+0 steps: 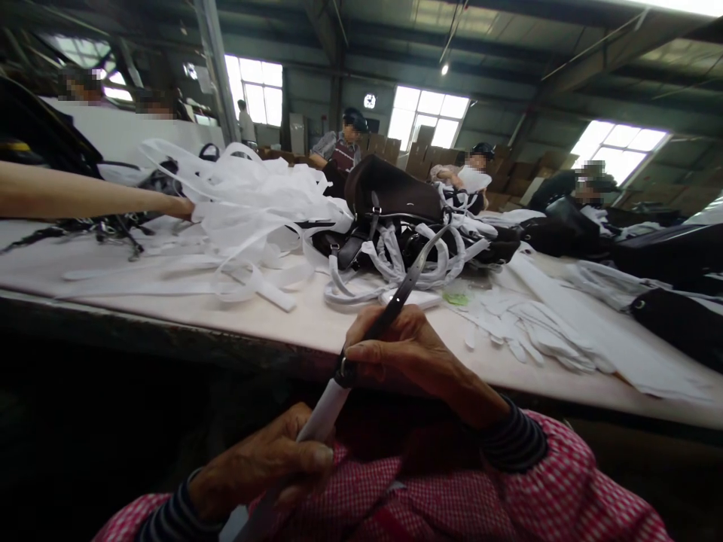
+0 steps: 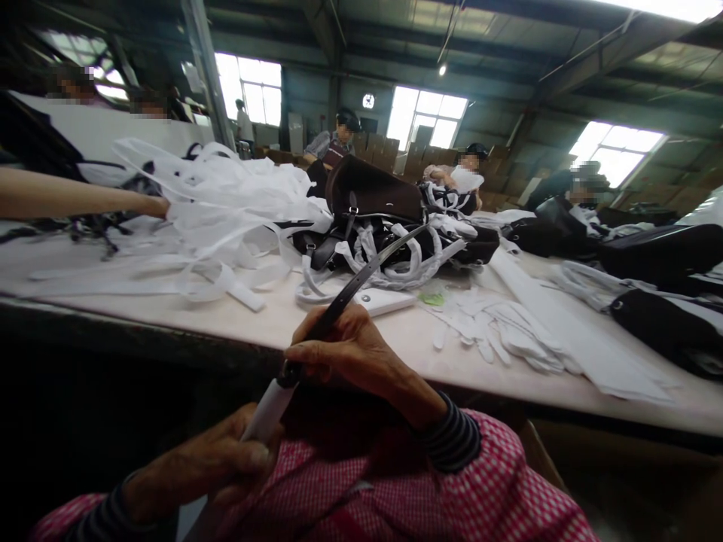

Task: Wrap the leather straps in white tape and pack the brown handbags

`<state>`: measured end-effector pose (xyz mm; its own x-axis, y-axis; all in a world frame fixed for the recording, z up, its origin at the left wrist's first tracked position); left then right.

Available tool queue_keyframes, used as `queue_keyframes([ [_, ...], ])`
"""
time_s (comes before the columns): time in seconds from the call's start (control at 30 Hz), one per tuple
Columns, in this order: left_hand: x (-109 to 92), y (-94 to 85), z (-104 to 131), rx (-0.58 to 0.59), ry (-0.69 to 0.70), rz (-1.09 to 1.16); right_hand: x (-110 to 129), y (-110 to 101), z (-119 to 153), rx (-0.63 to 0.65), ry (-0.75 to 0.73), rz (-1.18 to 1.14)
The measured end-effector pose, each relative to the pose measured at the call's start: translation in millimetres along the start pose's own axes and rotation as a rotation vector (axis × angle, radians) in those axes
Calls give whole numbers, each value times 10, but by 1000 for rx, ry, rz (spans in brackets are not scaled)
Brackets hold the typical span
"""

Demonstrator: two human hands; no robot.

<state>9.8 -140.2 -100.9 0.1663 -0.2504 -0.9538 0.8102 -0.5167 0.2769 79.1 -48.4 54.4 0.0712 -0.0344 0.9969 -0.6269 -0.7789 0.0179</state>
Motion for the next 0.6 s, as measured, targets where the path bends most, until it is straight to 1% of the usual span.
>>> queue_keyframes([
  [0.1, 0, 13, -13, 26, 52, 74, -30, 12, 8, 4, 7, -35],
  [0.3, 123, 58, -92, 45, 110, 238, -1, 31, 0, 45, -29, -46],
  [0.47, 180, 50, -135, -33, 137, 372, 25, 30, 14, 81, -91, -63],
  [0.6, 183, 41, -140, -74, 133, 339, 6, 9, 49, 86, -75, -62],
])
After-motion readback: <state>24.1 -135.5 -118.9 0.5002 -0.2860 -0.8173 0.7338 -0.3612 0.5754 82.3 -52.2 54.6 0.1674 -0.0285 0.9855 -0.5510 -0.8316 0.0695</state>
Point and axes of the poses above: each hand's wrist, its own z-axis away from the middle knuckle, its own y-axis out of the palm, x = y × z, the point moved 10 cm from there along -z, towards the middle knuckle, and after that the axes turned 4 degrees about y, right-handed, at the moved point
